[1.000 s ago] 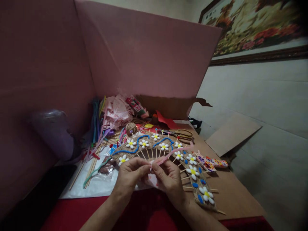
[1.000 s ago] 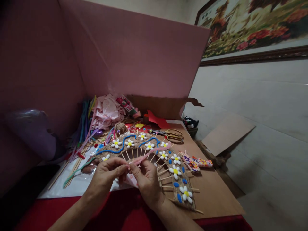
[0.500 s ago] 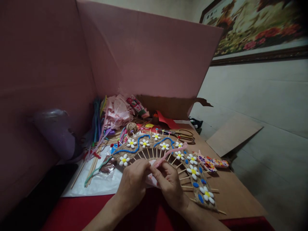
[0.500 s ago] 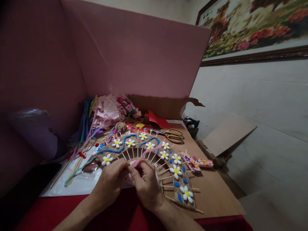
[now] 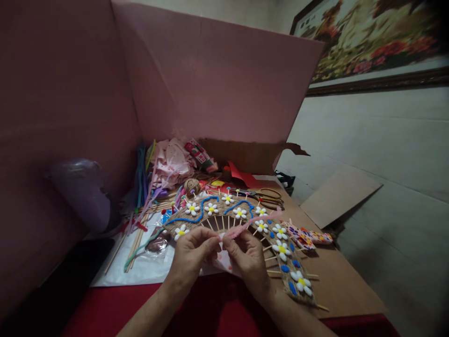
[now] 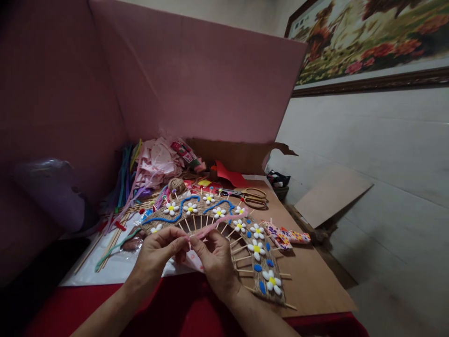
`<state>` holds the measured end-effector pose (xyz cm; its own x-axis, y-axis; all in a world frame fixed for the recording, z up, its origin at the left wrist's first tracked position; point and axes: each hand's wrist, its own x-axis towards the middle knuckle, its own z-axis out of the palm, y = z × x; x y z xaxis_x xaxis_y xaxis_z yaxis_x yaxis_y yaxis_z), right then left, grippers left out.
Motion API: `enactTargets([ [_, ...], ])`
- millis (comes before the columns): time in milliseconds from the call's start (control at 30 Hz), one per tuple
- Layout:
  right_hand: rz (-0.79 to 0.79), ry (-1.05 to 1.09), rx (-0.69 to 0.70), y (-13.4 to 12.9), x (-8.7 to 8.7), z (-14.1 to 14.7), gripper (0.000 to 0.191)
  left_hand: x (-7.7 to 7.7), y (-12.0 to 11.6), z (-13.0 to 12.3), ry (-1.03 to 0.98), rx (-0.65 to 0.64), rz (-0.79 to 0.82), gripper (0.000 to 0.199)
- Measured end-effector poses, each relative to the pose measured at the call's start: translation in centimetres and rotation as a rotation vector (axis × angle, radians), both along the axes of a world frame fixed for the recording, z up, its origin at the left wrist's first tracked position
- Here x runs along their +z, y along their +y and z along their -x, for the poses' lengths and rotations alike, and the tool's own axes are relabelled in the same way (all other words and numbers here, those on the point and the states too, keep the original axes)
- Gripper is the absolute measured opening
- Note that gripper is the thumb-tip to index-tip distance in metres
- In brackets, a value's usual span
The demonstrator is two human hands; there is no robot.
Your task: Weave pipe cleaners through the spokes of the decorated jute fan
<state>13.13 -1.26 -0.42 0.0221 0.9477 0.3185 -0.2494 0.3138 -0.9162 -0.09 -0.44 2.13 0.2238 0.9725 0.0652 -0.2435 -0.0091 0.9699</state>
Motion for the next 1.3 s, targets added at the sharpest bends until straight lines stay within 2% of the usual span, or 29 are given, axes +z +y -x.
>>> enactTargets([
  [100, 0.011, -0.058, 0.007, -0.3, 0.7, 0.0, 0.015, -0.3, 0.1, 0.1, 0.024, 0.002, -0.038, 0.02],
  [167, 0.014, -0.081, -0.002, -0.4, 0.9, -0.1, 0.016, -0.5, 0.1, 0.1, 0.121, 0.011, -0.128, 0.018],
  [333, 0.049, -0.167, -0.04, -0.4, 0.3, -0.2, 0.017, -1.2, 0.0, 0.3, 0.62, 0.153, -0.606, 0.016],
  [400, 0.052, -0.208, -0.048, -0.4, 0.1, -0.3, 0.018, -1.4, 0.0, 0.3, 0.716, 0.198, -0.739, 0.016],
  [467, 0.042, -0.201, -0.056, -0.3, -0.1, -0.3, 0.019, -1.4, 0.1, 0.3, 0.676, 0.195, -0.72, 0.014],
  [500, 0.038, -0.173, -0.057, -0.3, -0.2, -0.3, 0.019, -1.4, 0.1, 0.3, 0.605, 0.172, -0.641, 0.013],
  [600, 0.022, -0.06, -0.058, -0.2, -0.3, -0.3, 0.016, -0.8, 0.1, 0.2, 0.286, 0.068, -0.279, 0.011],
  [667, 0.008, -0.02, -0.048, -0.1, -0.3, -0.2, 0.015, -0.3, 0.0, 0.1, 0.124, 0.021, -0.103, 0.014],
  [767, 0.003, -0.014, -0.013, -0.2, -0.1, -0.2, 0.013, 0.2, -0.1, -0.1, 0.041, -0.003, -0.025, 0.016],
  [900, 0.008, -0.06, 0.017, -0.5, 0.3, -0.1, 0.012, 0.0, 0.1, 0.0, 0.02, 0.002, -0.029, 0.019],
  [1000, 0.018, -0.112, 0.023, -0.6, 0.6, -0.2, 0.015, -0.3, 0.3, 0.3, 0.086, 0.009, -0.082, 0.02],
  [1067, 0.027, -0.141, 0.011, -0.6, 0.6, -0.2, 0.017, -0.6, 0.3, 0.5, 0.215, 0.01, -0.18, 0.018],
  [1133, 0.01, -0.198, -0.022, -0.6, 0.6, -0.3, 0.017, -0.8, 0.3, 0.6, 0.401, 0.024, -0.346, 0.016],
  [1200, -0.068, -0.31, -0.065, -0.7, 0.6, -0.4, 0.016, -1.0, 0.4, 0.8, 0.558, 0.06, -0.526, 0.017],
  [1267, -0.155, -0.423, -0.098, -0.9, 0.6, -0.5, 0.015, -1.0, 0.4, 0.9, 0.61, 0.09, -0.623, 0.018],
  [1300, -0.172, -0.45, -0.1, -0.9, 0.6, -0.6, 0.014, -1.0, 0.4, 0.9, 0.586, 0.088, -0.608, 0.017],
])
